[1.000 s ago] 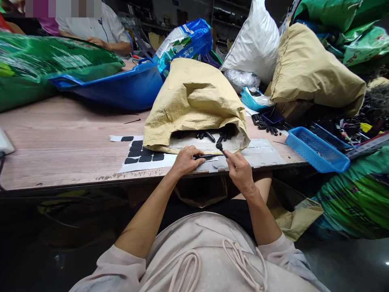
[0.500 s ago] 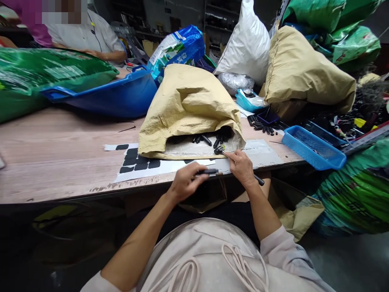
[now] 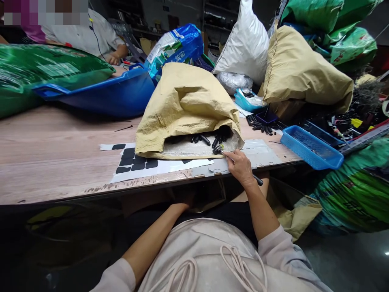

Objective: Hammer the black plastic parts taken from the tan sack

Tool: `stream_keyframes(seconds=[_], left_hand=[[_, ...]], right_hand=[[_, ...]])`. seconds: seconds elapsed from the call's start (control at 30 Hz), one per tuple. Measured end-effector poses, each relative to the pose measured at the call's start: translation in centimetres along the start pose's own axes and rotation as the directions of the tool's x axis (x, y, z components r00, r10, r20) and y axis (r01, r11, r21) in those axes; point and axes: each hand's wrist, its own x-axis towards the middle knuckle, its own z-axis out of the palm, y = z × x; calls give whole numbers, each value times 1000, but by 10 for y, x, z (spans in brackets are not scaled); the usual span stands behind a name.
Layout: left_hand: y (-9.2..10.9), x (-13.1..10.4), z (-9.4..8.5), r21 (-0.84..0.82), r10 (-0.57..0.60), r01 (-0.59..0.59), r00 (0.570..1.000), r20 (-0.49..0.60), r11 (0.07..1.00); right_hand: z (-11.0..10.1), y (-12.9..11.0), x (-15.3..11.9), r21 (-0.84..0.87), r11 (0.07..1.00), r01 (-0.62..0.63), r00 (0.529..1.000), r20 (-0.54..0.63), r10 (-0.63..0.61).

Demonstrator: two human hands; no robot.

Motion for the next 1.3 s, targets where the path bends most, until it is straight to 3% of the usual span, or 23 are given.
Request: stream_keyframes(seconds=[0.07,0.13,0.2,0.27,0.3,0.37,0.43,0.5,0.57,0.63,0.73,0.93,1.1,1.3], left_hand=[[12,-12,-12,34,-6,3,997,71,999],[30,-25,-35,37,58,-66,980,189,997],[52,-35,-70,-15,178,-181,946,271,983],[74,-36,-112,-177,397,-358,864,310,917],[84,-33,-132,-250,486,-429,836,254,868],[99,-17,-168,-157,501,-490,865,35,857],[107,8,-191,71,372,-367,888,-271,927],[110,36,-202,266,292,-187,851,-437,945],[109,60,-205,412,283,-85,847,-450,907],[107,76,-205,507,298,-62,867,-400,860],[105,82,-205,544,320,-58,859,-400,837],[90,46,-197,376,365,-188,797,-481,907],[61,11,-170,191,378,-328,839,-392,925],[43,9,-150,23,301,-326,839,-454,945]], right_hand=[[1,1,0,5,1000,4,1000,0,-4],[1,1,0,12,1000,5,1000,-1,-5],[1,1,0,18,1000,4,1000,-6,-4],[0,0,1,24,1000,0,1000,-10,0],[0,0,1,29,1000,-1,1000,-10,1],[-1,-1,1,41,999,-4,1000,-7,4],[-1,-1,1,48,999,-10,1000,-3,10],[-1,-1,1,49,999,-16,1000,3,15],[-1,-1,1,49,999,-16,1000,5,16],[-1,-1,1,48,999,-13,1000,4,13],[-1,-2,1,43,999,-13,1000,9,12],[-3,-5,1,52,998,-26,999,19,25],[-3,-6,0,38,999,-18,1000,5,18],[-4,-3,1,29,999,-19,1000,13,19]])
